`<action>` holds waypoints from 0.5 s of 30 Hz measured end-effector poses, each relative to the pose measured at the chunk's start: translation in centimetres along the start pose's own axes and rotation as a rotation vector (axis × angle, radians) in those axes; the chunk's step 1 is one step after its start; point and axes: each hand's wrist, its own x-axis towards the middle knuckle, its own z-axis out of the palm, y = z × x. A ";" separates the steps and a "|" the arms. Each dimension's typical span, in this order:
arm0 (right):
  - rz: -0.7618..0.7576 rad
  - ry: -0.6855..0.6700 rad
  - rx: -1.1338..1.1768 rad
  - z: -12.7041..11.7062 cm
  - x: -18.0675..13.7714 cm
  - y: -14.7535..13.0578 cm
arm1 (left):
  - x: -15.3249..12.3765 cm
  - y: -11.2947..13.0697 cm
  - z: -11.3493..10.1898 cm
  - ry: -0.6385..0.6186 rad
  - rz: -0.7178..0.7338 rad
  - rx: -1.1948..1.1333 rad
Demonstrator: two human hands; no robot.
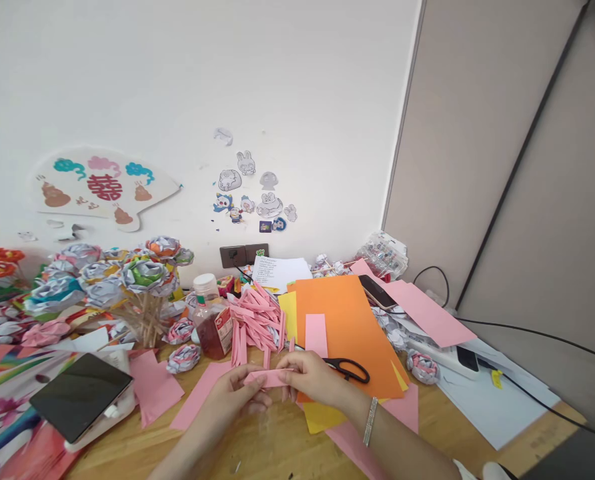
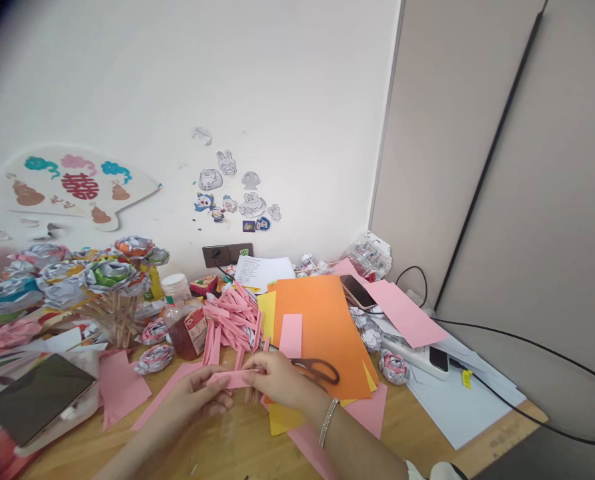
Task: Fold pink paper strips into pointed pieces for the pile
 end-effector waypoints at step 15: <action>-0.005 0.079 -0.045 0.7 0.2 0.0 | 0.4 -0.7 -0.5 0.010 -0.029 -0.088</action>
